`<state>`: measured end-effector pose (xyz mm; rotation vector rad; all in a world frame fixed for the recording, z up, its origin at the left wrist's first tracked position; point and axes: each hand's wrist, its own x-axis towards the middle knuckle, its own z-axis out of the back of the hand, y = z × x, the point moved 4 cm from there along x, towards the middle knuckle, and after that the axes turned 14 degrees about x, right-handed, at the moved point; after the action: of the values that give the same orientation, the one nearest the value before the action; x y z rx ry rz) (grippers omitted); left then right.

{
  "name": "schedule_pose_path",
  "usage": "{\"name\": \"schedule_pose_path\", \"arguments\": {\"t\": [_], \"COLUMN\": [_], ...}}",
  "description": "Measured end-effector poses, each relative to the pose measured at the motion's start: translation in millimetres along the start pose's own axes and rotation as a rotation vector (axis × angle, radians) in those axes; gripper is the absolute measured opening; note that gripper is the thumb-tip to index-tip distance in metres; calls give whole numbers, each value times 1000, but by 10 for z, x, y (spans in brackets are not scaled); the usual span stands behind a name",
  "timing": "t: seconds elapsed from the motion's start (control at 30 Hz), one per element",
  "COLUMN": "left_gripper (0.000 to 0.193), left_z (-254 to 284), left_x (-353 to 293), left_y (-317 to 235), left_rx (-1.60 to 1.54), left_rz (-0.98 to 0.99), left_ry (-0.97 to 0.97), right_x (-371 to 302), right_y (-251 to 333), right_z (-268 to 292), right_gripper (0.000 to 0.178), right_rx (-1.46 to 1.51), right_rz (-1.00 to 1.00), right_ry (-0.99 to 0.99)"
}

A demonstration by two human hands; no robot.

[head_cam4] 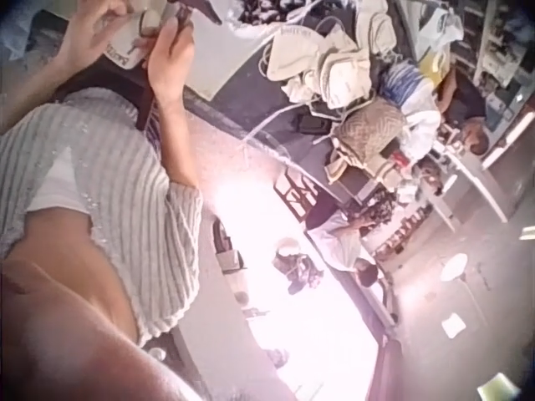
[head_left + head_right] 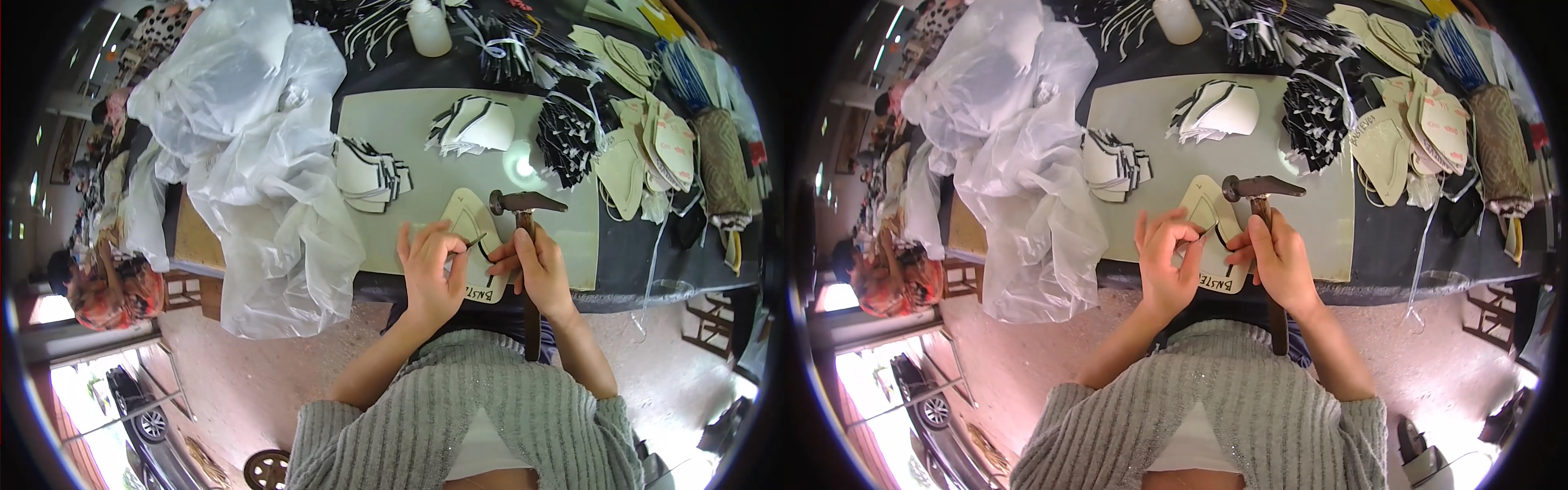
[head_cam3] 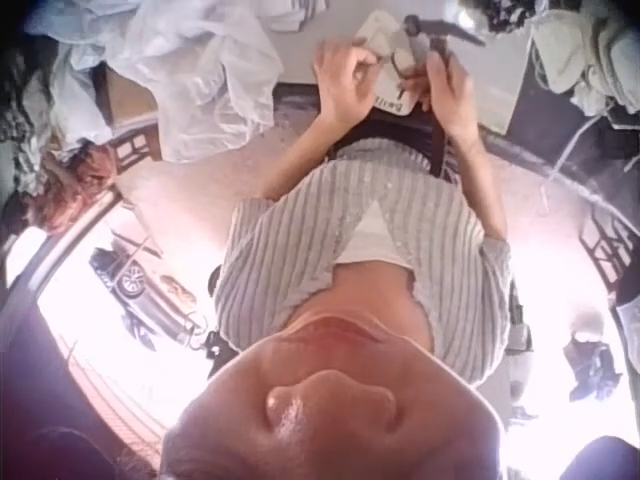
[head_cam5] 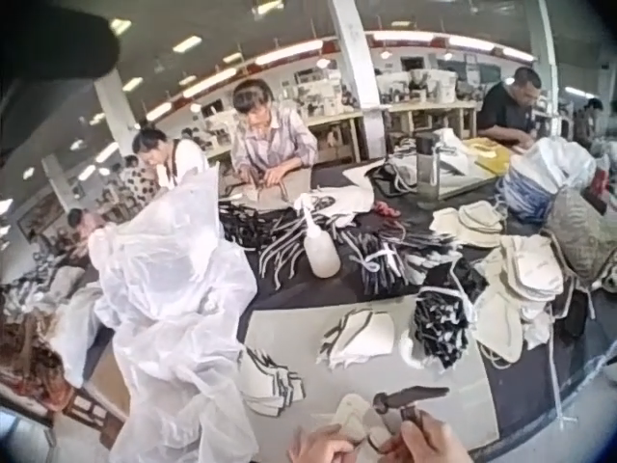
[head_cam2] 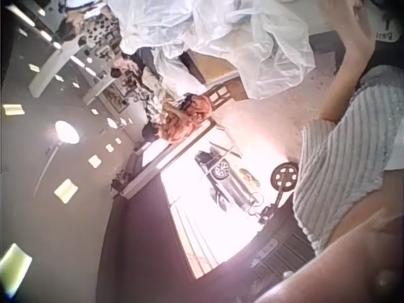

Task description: Hammering the edges of leather shoe components to flatten and prepare them for assembly.

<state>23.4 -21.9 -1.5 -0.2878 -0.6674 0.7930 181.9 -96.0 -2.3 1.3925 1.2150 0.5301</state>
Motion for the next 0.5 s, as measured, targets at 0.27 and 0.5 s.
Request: {"name": "schedule_pose_path", "arguments": {"t": [0.27, 0.5], "left_gripper": [35, 39], "left_z": [473, -53], "left_x": [790, 1225], "left_y": [862, 345], "left_rx": [-233, 275], "left_rz": [329, -124], "left_ry": [-395, -166], "right_x": [232, 299], "right_y": [178, 141], "right_z": [181, 124], "right_gripper": [30, 30], "right_rx": [-98, -110], "right_rz": [-41, -83], "right_ry": [101, 70]}}
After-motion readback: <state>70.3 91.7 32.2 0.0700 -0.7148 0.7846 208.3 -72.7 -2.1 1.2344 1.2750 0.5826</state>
